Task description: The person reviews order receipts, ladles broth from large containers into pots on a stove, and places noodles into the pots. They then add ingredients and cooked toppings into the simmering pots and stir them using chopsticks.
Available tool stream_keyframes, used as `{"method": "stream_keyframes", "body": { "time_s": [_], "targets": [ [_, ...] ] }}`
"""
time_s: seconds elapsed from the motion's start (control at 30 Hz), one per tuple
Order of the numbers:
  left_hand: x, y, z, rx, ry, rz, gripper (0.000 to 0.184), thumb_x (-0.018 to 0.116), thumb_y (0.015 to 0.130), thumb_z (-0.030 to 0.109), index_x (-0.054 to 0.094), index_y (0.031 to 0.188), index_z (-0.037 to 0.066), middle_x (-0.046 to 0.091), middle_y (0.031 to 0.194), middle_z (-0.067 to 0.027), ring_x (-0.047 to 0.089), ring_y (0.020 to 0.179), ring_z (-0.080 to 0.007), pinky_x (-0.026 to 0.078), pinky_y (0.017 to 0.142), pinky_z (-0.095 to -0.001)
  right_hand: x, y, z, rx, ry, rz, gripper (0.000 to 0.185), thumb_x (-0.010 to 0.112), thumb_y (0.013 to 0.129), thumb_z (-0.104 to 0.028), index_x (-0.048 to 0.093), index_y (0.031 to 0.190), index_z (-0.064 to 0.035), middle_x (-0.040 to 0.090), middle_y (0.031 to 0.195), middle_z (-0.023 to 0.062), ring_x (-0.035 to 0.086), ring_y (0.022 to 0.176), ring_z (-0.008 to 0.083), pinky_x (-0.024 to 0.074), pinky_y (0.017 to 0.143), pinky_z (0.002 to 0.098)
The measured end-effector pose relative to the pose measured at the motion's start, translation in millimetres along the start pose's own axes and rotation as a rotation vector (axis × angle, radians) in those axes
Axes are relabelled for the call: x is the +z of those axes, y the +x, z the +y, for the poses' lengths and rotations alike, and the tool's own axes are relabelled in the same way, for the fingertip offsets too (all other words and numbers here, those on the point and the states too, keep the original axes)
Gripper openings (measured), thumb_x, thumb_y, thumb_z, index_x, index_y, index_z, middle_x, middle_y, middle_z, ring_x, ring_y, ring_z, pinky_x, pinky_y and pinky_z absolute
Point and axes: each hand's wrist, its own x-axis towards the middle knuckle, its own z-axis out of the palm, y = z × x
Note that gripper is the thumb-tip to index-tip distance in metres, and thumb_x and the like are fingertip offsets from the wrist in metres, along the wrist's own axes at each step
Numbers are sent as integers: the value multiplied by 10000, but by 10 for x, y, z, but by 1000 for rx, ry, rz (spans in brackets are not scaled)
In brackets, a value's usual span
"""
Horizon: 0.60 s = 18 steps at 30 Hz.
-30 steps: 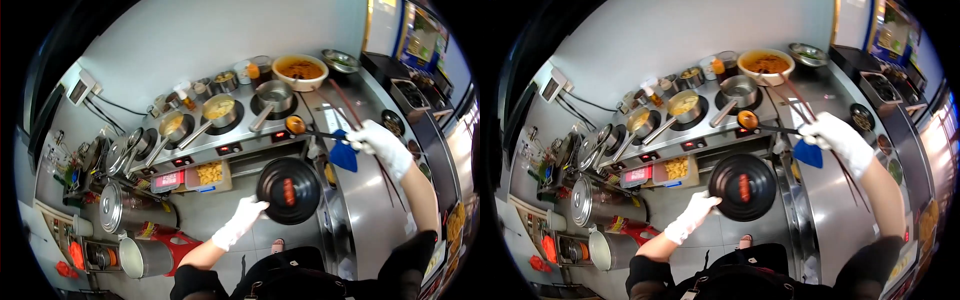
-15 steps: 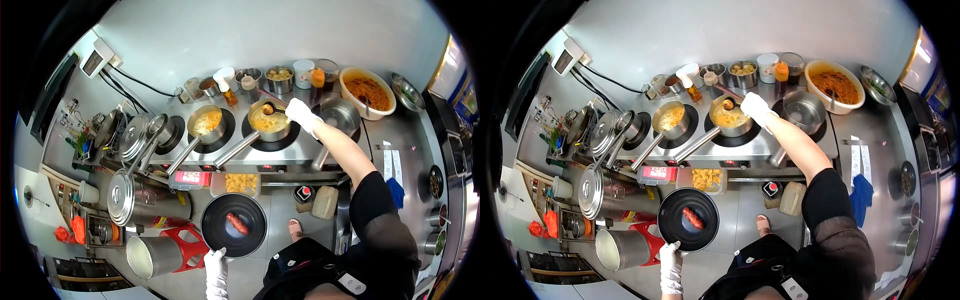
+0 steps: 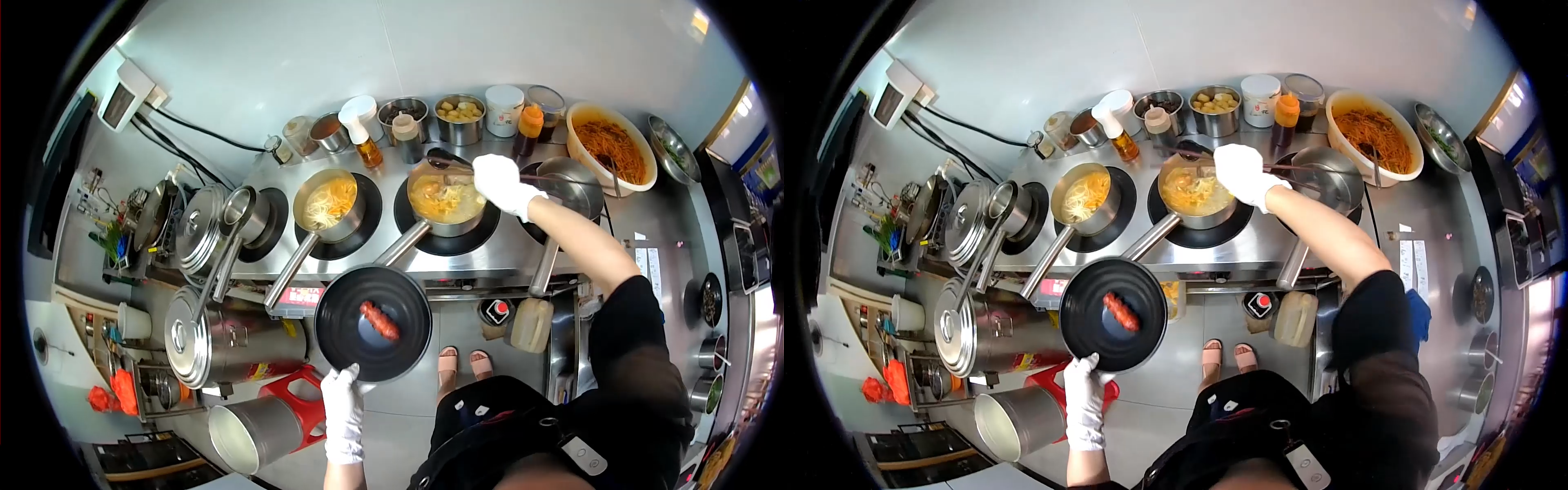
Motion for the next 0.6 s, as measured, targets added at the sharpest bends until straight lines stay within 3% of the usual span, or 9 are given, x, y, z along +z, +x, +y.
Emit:
{"method": "stream_keyframes", "body": {
  "time_s": [0.07, 0.13, 0.27, 0.33, 0.4, 0.43, 0.47, 0.53, 0.6],
  "targets": [
    [-204, 494, -67, 69, 130, -81, 355, 557, 808, 61, 537, 1151, -25, 636, 1051, -120, 661, 832, -212, 583, 624, -316, -97, 24, 163, 113, 136, 47, 163, 555, 742, -146, 658, 744, -20, 629, 689, 201, 640, 672, 342, 510, 629, 424],
    [-4, 755, 145, 69, 116, -142, 352, 557, 806, 67, 548, 1151, -2, 641, 1027, -113, 659, 794, -198, 577, 621, -319, -565, -5, 165, 334, 543, -199, 182, 580, 720, -168, 660, 676, -11, 596, 562, 150, 613, 555, 260, 478, 559, 366],
    [450, 1241, 520, 87, 215, -129, 272, 533, 786, 5, 546, 1049, -63, 625, 926, -128, 653, 713, -237, 597, 558, -359, -1183, -256, -57, 390, 857, -237, 211, 604, 730, -184, 636, 589, -30, 515, 474, 21, 451, 453, 98, 340, 460, 272],
    [696, 1524, 655, 101, 258, -135, 299, 508, 781, -8, 531, 1067, -92, 623, 931, -145, 650, 685, -247, 602, 565, -357, -1293, -351, -226, 380, 864, -256, 225, 606, 742, -183, 641, 588, -23, 533, 479, 31, 482, 468, 108, 360, 468, 281],
    [968, 1787, 795, 248, 419, -153, 207, 515, 763, -30, 605, 939, -91, 643, 857, -157, 659, 747, -220, 595, 580, -309, -1330, -363, -372, 352, 765, -321, 224, 606, 742, -179, 642, 597, -13, 556, 493, 57, 522, 481, 135, 394, 489, 288],
    [1145, 1846, 884, 287, 512, -176, 227, 515, 768, -12, 600, 958, -101, 645, 870, -164, 663, 702, -215, 588, 548, -309, -1352, -352, -429, 356, 715, -342, 225, 602, 742, -178, 643, 620, 7, 573, 510, 94, 551, 487, 179, 426, 514, 310],
    [1398, 1768, 1022, 242, 563, -170, 233, 509, 775, 2, 590, 960, -114, 651, 831, -177, 672, 669, -225, 580, 497, -317, -1357, -341, -469, 333, 679, -309, 227, 601, 750, -178, 646, 645, 19, 577, 524, 117, 554, 493, 205, 439, 535, 329],
    [1660, 2102, 1037, 374, 777, -184, 237, 503, 785, 27, 583, 941, -132, 648, 755, -209, 683, 687, -256, 558, 451, -317, -1241, -341, -385, 412, 703, -242, 241, 603, 764, -180, 641, 650, 28, 577, 528, 122, 557, 506, 209, 445, 552, 332],
    [2011, 2311, 1040, 581, 998, -170, 236, 524, 779, 75, 603, 880, -123, 638, 713, -263, 677, 696, -325, 556, 520, -366, -1288, -406, -238, 490, 740, -189, 238, 610, 780, -175, 639, 653, 25, 580, 531, 101, 560, 520, 192, 445, 565, 325]
  ]
}}
